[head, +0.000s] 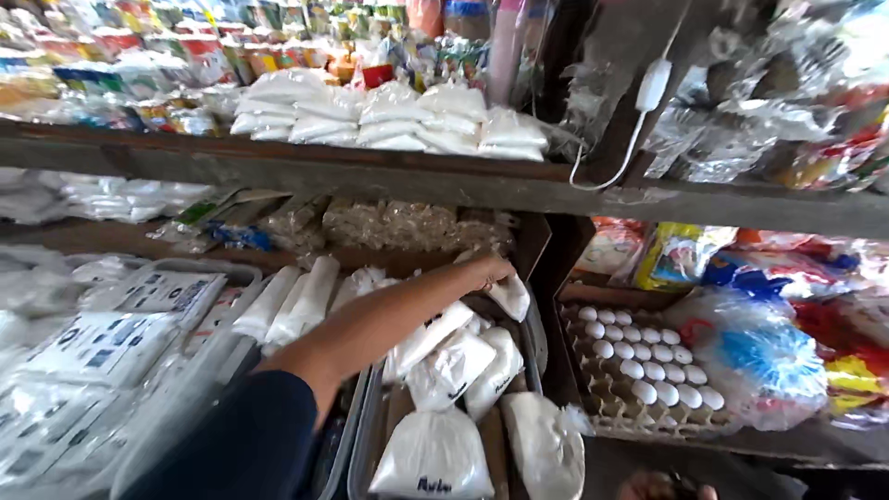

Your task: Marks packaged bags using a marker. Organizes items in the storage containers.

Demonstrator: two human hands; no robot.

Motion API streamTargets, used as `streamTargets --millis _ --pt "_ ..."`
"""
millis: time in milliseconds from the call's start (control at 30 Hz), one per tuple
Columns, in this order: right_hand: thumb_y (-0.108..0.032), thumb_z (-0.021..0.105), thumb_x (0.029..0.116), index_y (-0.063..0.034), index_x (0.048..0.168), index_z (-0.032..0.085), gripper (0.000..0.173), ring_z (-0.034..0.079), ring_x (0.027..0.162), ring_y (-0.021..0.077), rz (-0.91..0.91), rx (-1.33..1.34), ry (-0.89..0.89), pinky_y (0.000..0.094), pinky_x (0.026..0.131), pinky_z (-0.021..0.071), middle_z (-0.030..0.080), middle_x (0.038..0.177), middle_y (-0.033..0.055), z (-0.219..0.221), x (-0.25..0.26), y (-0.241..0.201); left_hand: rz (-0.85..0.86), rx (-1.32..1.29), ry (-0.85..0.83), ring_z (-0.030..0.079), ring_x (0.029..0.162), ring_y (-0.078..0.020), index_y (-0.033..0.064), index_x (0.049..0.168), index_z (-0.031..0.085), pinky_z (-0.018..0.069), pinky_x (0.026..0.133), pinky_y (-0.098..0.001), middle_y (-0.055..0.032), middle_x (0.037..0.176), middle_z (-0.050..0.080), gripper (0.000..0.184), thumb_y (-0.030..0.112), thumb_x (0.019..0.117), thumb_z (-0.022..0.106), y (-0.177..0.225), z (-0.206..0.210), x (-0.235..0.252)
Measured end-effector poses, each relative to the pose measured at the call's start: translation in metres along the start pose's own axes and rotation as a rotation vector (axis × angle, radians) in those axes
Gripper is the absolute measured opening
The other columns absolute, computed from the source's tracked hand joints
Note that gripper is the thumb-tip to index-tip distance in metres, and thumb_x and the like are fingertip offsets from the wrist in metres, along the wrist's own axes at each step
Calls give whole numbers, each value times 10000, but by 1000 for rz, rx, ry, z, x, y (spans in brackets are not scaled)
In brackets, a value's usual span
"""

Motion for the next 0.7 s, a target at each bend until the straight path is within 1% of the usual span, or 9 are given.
streamTargets --millis 33,67,133,267,333,467,533,567,700 --pt "-250 349 1119 -144 874 536 326 477 418 3 -72 16 -31 149 435 435 485 543 -94 1 0 -9 40 -58 -52 349 471 -34 39 998 617 301 444 -196 10 676 508 133 164 981 658 -6 1 -27" --pt "-218 357 1112 -139 873 541 311 482 418 8 -146 28 -54 154 426 433 495 545 -90 3 -3 -22 65 -90 -115 374 485 -31 24 1082 620 318 454 -195 -2 716 546 165 160 994 653 -14 1 -58" --pt "-172 365 1101 -142 882 529 275 484 427 5 -260 44 -103 151 426 425 507 567 -92 13 -15 -47 117 -84 -185 474 577 -53 10 1166 656 406 533 -226 -22 813 621 240 192 1010 648 -41 -2 -120" --pt "-118 364 1086 -146 875 534 273 492 424 -4 -351 80 -238 143 421 426 544 572 -98 43 -61 -84 239 -61 -176 534 664 -56 19 991 677 472 627 -257 -3 803 605 234 239 1031 608 -128 8 -207" --pt "-117 389 1069 -170 863 555 269 501 437 -12 -331 58 -366 135 419 426 583 600 -104 59 -90 -86 254 -84 -134 567 730 -89 8 966 688 501 707 -306 -31 824 618 256 248 1014 614 -182 14 -224" --pt "-111 539 989 -231 789 659 263 566 520 -19 -302 -72 -631 138 468 470 669 693 -115 72 -155 -65 96 -340 -8 608 713 -49 32 1070 691 530 661 -244 -1 882 665 166 169 979 670 -263 9 -236" --pt "-126 604 966 -235 768 683 239 562 524 -17 -211 -106 -724 146 474 466 665 679 -109 62 -183 -41 -3 -496 52 604 661 -56 25 1119 662 527 599 -231 -11 863 665 158 106 984 667 -278 11 -241" --pt "-140 622 967 -231 753 683 240 559 521 -15 -154 -117 -764 150 474 463 661 669 -103 58 -194 -29 -33 -559 69 560 598 -43 35 1111 647 482 538 -208 1 817 645 130 91 994 649 -278 13 -240" --pt "-112 605 967 -164 719 641 256 539 484 -2 -32 -83 -807 145 459 461 621 623 -61 55 -220 -10 -28 -816 94 441 480 -17 65 1005 616 378 439 -167 32 688 573 55 77 1035 571 -258 16 -230"
Point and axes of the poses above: each hand's wrist, its own x-axis towards the middle knuckle, its own z-axis out of the palm, y = z × x, the point moved 10 cm from there along x, towards the middle knuckle
